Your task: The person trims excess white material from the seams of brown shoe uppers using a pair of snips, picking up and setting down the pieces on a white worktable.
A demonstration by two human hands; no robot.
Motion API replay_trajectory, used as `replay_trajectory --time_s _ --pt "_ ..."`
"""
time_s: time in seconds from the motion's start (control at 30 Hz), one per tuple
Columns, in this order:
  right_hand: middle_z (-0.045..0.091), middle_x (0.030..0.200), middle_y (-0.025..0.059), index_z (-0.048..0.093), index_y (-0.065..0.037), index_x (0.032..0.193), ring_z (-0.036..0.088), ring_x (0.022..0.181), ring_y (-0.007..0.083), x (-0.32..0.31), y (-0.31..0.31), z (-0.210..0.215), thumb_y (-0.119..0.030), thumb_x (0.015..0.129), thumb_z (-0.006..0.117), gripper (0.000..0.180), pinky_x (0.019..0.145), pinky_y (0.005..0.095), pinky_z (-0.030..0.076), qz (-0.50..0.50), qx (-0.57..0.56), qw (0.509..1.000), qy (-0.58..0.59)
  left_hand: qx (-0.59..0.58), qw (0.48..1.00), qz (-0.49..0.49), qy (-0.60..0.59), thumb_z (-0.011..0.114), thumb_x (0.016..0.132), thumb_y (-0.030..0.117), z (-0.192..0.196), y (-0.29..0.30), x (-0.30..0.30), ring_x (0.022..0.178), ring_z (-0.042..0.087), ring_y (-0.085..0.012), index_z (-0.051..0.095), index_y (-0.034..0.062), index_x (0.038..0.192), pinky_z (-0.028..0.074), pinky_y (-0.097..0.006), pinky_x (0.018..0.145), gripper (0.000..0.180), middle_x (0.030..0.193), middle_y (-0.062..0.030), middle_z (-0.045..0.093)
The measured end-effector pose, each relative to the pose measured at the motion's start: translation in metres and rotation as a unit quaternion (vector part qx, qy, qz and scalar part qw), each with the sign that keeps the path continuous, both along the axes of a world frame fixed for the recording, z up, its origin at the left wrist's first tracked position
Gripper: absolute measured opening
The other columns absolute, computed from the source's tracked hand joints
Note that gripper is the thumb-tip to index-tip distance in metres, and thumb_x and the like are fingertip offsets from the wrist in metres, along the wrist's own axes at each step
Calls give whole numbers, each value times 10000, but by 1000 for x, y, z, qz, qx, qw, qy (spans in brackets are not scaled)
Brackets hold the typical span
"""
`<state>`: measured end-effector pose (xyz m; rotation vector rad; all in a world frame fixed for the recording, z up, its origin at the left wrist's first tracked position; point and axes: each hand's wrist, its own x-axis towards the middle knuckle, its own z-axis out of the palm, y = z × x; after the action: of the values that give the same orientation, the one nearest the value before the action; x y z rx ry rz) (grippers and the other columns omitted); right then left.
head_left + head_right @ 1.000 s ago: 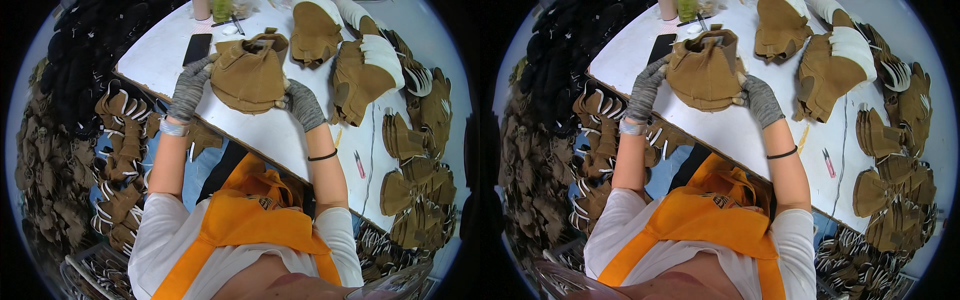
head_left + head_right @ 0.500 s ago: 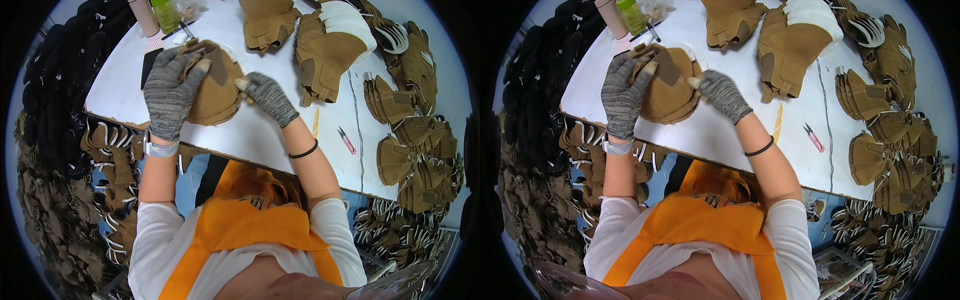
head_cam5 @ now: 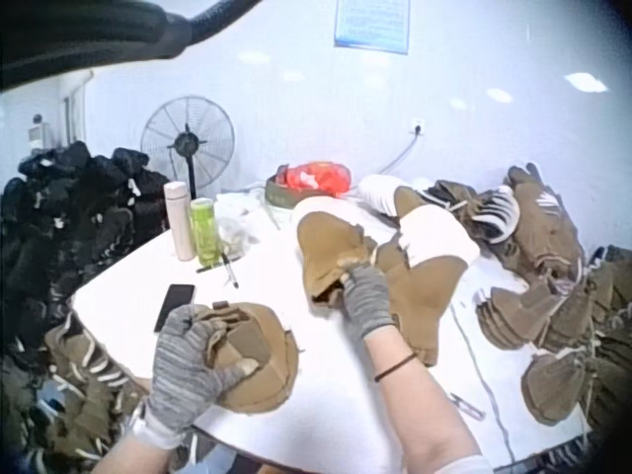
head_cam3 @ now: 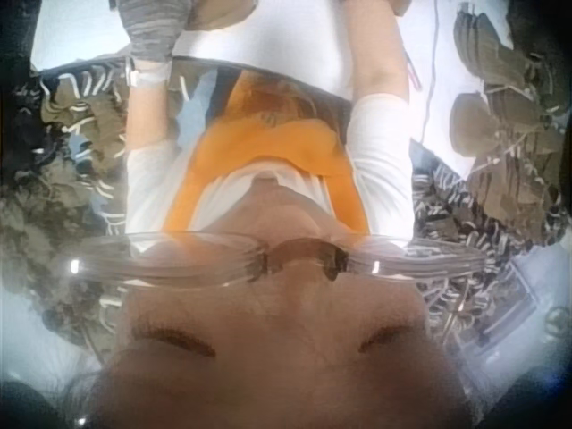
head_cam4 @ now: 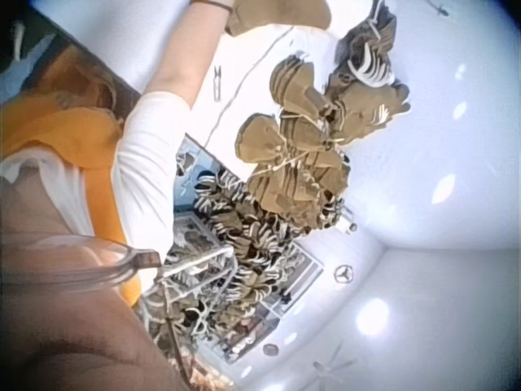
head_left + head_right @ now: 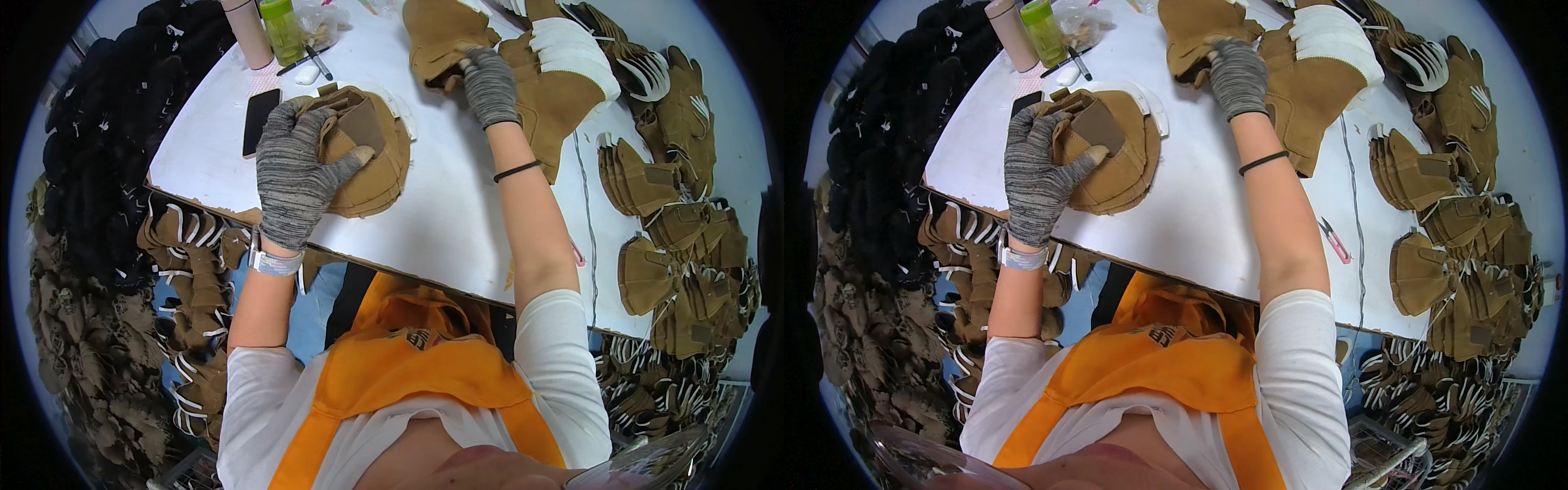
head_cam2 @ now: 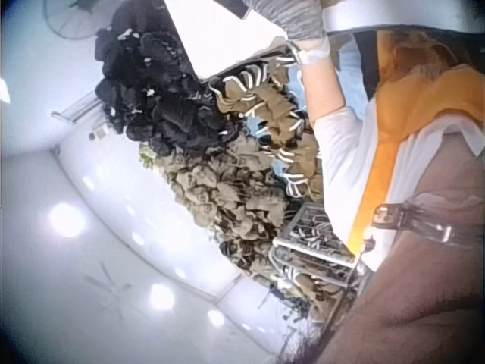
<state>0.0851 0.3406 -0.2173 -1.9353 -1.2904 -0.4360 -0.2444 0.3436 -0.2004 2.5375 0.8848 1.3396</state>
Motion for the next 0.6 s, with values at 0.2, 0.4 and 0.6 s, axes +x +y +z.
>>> replay_trajectory --time_s 0.2,0.4,0.6 --pt "675 1085 174 646 -27 1169 631 1008 306 -4 -52 60 -152 917 534 303 925 350 466 -42 187 974 123 -35 999 -30 -24 868 627 351 0 23 -11 1107 527 -345 630 28 1118 458 -426 954 634 1175 -173 535" --pt "671 1092 160 619 2 1204 635 982 247 1 -132 58 -118 927 491 328 913 324 485 9 249 959 133 111 986 -33 -117 816 724 360 18 -31 2 1206 471 -324 568 82 1249 396 -452 1031 644 1291 -147 496" --pt "672 1056 111 626 12 1184 630 951 171 -74 -217 47 -170 952 571 301 872 290 501 68 243 921 296 -590 577 -423 -374 726 826 427 -6 -80 77 1312 413 -284 344 15 1425 347 -419 1105 821 1403 -158 434"
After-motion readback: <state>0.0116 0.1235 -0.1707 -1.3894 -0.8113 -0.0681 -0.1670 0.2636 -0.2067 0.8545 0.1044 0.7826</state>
